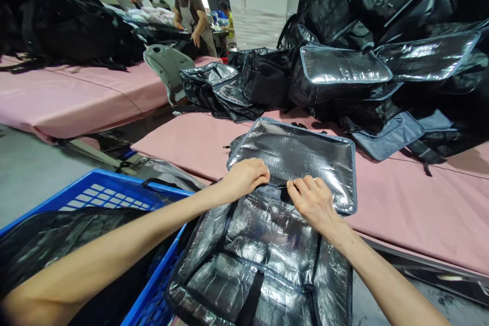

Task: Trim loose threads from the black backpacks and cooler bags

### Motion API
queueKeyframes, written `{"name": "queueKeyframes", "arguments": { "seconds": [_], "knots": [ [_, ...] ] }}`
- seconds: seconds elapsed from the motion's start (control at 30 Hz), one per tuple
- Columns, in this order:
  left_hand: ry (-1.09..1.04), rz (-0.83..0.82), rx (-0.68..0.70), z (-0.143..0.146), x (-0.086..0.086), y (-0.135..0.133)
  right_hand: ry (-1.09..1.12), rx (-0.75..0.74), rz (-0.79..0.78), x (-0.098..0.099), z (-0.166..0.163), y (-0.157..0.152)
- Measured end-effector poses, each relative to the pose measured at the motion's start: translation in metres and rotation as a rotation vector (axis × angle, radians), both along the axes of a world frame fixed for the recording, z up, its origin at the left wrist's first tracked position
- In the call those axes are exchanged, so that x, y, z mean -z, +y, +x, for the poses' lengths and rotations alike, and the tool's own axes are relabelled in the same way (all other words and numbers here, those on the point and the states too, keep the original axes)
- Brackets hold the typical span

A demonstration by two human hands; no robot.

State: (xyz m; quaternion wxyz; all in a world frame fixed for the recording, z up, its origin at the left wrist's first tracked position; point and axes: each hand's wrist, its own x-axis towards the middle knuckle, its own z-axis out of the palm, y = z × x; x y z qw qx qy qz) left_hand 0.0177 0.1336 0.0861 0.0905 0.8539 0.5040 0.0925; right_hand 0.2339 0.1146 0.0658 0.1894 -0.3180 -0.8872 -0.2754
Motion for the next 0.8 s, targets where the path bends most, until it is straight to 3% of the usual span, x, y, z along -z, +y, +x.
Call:
{"name": "queueKeyframes", "arguments": {
  "seconds": [0.07,0.17,0.4,0.8],
  "knots": [
    [0.033,0.056,-0.050,0.007,0.004,-0.014,0.003,0.005,-0.019,0.002,0.000,0.002],
    [0.042,-0.010,-0.114,0.019,0.010,-0.024,0.004,0.009,-0.046,0.004,0.002,0.002],
    [0.060,-0.087,-0.133,0.030,0.012,-0.021,0.044,-0.009,-0.039,0.005,0.009,-0.004],
    [-0.174,-0.128,-0.156,0.025,0.013,-0.026,0.029,-0.101,-0.035,0.011,-0.001,0.000]
  ]
}}
